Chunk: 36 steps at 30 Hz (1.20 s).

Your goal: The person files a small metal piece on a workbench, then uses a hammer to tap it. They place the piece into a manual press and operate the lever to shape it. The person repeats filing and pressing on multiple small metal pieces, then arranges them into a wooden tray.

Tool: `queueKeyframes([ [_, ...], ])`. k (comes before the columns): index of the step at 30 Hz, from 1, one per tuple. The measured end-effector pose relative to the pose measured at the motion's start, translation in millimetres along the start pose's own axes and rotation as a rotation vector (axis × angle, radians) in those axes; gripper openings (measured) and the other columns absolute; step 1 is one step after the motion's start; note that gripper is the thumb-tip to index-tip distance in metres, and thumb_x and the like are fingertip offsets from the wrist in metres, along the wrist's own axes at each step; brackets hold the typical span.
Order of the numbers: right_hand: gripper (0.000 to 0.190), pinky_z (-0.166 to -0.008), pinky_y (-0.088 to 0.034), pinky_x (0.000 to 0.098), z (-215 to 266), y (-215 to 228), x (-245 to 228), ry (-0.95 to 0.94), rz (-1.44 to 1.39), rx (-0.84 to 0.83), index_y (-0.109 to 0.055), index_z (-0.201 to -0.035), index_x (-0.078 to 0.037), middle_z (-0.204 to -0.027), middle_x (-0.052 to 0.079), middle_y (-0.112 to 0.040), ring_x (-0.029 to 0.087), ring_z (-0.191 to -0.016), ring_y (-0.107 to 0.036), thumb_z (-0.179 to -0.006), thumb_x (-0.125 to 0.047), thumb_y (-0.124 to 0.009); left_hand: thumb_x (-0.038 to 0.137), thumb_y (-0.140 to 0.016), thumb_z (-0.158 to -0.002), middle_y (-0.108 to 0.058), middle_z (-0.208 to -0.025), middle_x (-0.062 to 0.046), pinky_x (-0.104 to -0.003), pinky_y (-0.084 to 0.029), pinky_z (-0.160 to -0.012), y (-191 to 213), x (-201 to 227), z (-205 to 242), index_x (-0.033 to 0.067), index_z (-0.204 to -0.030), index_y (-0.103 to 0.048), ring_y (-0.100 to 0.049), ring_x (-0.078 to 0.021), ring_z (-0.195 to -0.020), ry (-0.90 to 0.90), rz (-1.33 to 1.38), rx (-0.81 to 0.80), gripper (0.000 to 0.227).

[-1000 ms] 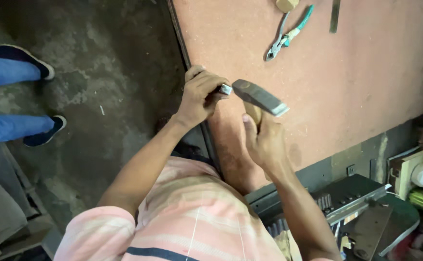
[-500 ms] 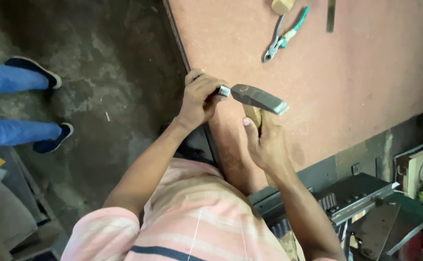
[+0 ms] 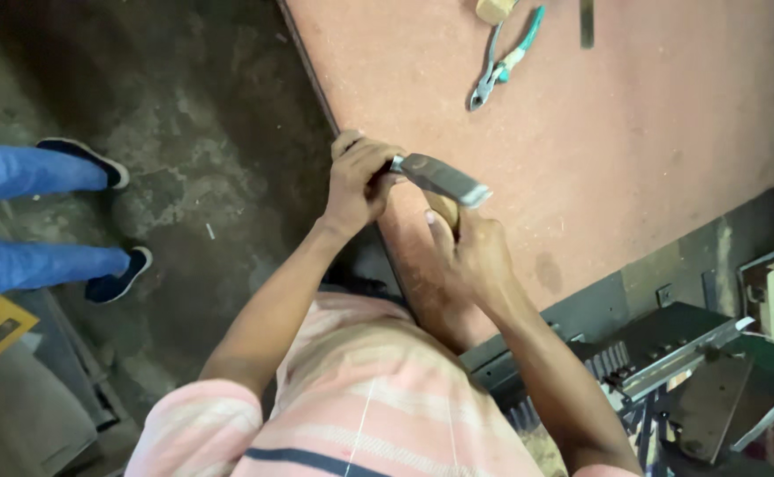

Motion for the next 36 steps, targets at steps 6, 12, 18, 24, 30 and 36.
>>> queueKeyframes([
  [6,0.03,-0.05,-0.044,0.0488,-5,0,58,-0.353,-0.506,-0.058,-0.058,-0.101,-0.003,-0.07,0.022,-0.058,0.043,-0.055,-0.052,-0.106,-0.032,-0.053,0.009,-0.079,-0.082,-0.07,-0.091,-0.005,-0.04,-0.04,-0.1,-5,3,-8,0.0088,-0.1,-0.069,-0.066,-0.0275,-0.088,-0.011,-0.016,0.006,0.021],
  [12,0.034,-0.067,-0.051,0.0434,19,51,54,-0.154,0.075,0.296,-0.063,-0.117,-0.007,-0.099,0.013,-0.065,0.03,-0.081,-0.061,-0.096,-0.032,-0.071,0.016,-0.071,-0.093,-0.07,-0.099,-0.002,-0.033,-0.054,-0.091,-18,22,21,0.0044,-0.109,-0.068,-0.067,-0.0124,-0.094,0.643,0.798,-0.134,0.02],
  [18,0.073,-0.096,-0.052,0.0448,77,58,3,0.441,-0.137,0.33,-0.057,-0.133,-0.001,-0.128,0.022,-0.06,0.036,-0.111,-0.062,-0.071,-0.022,-0.088,0.027,-0.075,-0.097,-0.071,-0.104,-0.008,-0.03,-0.055,-0.091,-44,71,58,-0.0001,-0.122,-0.066,-0.067,-0.0158,-0.097,0.856,1.503,-0.377,0.038],
  [24,0.067,-0.1,-0.053,0.0402,89,53,-8,0.445,-0.307,0.342,-0.064,-0.127,-0.004,-0.122,0.013,-0.067,0.03,-0.114,-0.065,-0.071,-0.02,-0.097,0.03,-0.077,-0.096,-0.07,-0.104,-0.008,-0.029,-0.058,-0.083,-55,99,71,0.0012,-0.126,-0.063,-0.069,-0.0156,-0.096,1.065,1.714,-0.558,0.044],
  [30,0.067,-0.098,-0.053,0.0407,109,42,-4,0.382,-0.356,0.446,-0.067,-0.123,-0.003,-0.119,0.012,-0.07,0.029,-0.112,-0.064,-0.065,-0.019,-0.098,0.031,-0.078,-0.094,-0.071,-0.104,-0.008,-0.029,-0.058,-0.079,-50,99,76,0.0012,-0.125,-0.063,-0.07,-0.0153,-0.094,1.13,1.685,-0.652,0.046],
  [36,0.057,-0.094,-0.054,0.0401,147,35,-6,0.276,-0.219,0.637,-0.07,-0.117,-0.005,-0.118,0.009,-0.071,0.03,-0.108,-0.063,-0.068,-0.018,-0.098,0.032,-0.079,-0.094,-0.074,-0.107,-0.01,-0.029,-0.059,-0.082,-36,130,61,-0.0001,-0.128,-0.064,-0.07,-0.016,-0.095,1.07,1.352,-0.834,0.05],
])
Point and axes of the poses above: each hand's wrist, its own z-axis away from the middle knuckle, its own y-axis out of the back of the hand, x = y × z, the point moved 2 cm from there along -z, towards the middle knuckle
